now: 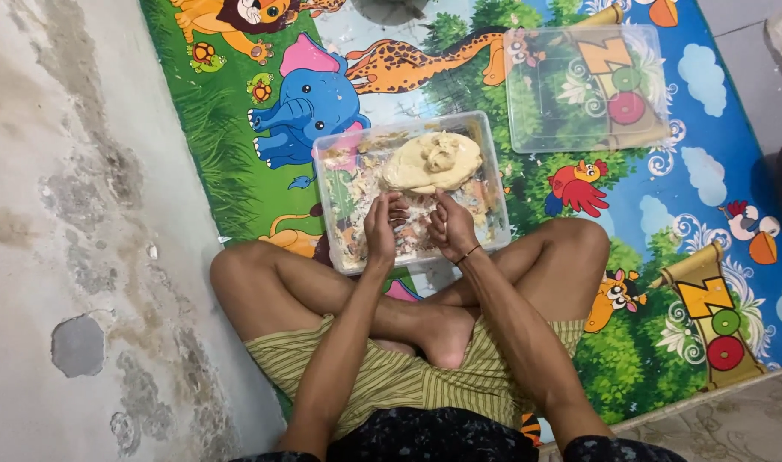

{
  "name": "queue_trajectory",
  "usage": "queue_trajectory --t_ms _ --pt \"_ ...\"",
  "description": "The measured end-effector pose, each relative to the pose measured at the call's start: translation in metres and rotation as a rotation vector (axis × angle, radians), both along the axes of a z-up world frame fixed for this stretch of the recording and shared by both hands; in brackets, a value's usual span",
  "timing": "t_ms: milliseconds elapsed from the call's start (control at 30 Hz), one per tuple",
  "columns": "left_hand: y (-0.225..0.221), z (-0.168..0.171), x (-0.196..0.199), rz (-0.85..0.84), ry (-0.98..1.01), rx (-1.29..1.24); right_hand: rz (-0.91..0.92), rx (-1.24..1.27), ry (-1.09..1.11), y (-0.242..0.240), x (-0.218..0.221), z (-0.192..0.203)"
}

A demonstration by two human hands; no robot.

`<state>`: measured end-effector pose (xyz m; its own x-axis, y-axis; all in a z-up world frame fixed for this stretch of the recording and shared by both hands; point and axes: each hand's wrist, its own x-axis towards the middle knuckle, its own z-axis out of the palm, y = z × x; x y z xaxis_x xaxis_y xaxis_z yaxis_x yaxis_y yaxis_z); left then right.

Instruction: Kneading a large mass of dough and shaping it into small individual balls.

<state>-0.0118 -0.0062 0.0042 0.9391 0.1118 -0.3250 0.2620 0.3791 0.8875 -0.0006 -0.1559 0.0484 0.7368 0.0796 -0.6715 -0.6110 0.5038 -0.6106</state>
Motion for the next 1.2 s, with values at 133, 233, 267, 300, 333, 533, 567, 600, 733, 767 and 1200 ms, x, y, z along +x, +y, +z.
queue_trajectory --t_ms 133,233,267,300,333,533,567,600,733,767,1200 --pt "-0.003 0.011 -0.003 -0.031 0.009 0.01 -0.009 0.014 -0.004 0.004 -0.006 0.003" --pt "-0.005 0.01 -0.002 -0.028 0.036 0.009 -0.037 0.092 0.018 -0.001 -0.003 -0.022" --pt "-0.005 0.009 -0.001 -0.039 0.027 0.016 -0.012 0.105 0.013 -0.004 -0.001 -0.029" --pt "-0.005 0.008 0.0 -0.051 0.019 0.023 0.01 0.119 0.009 -0.006 0.0 -0.037" --pt "-0.006 0.012 -0.003 -0.048 0.021 0.026 0.014 0.122 0.011 0.001 -0.004 -0.012" --pt "0.001 0.016 -0.002 -0.008 0.069 -0.009 0.196 0.194 -0.104 0.013 -0.012 0.032" --pt "0.004 0.003 0.001 0.099 0.163 -0.085 0.191 0.192 -0.116 0.012 -0.012 0.029" --pt "0.007 -0.01 0.004 0.207 0.256 -0.161 0.187 0.189 -0.128 0.01 -0.013 0.026" --pt "0.01 0.015 0.007 0.381 0.333 -0.36 0.203 0.064 -0.141 0.008 -0.013 0.002" --pt "0.012 0.012 0.007 0.343 0.315 -0.323 0.207 0.009 -0.155 0.008 -0.013 -0.001" --pt "0.0 0.03 -0.004 -0.13 -0.391 0.512 0.236 -0.093 -0.047 0.019 -0.009 0.009"
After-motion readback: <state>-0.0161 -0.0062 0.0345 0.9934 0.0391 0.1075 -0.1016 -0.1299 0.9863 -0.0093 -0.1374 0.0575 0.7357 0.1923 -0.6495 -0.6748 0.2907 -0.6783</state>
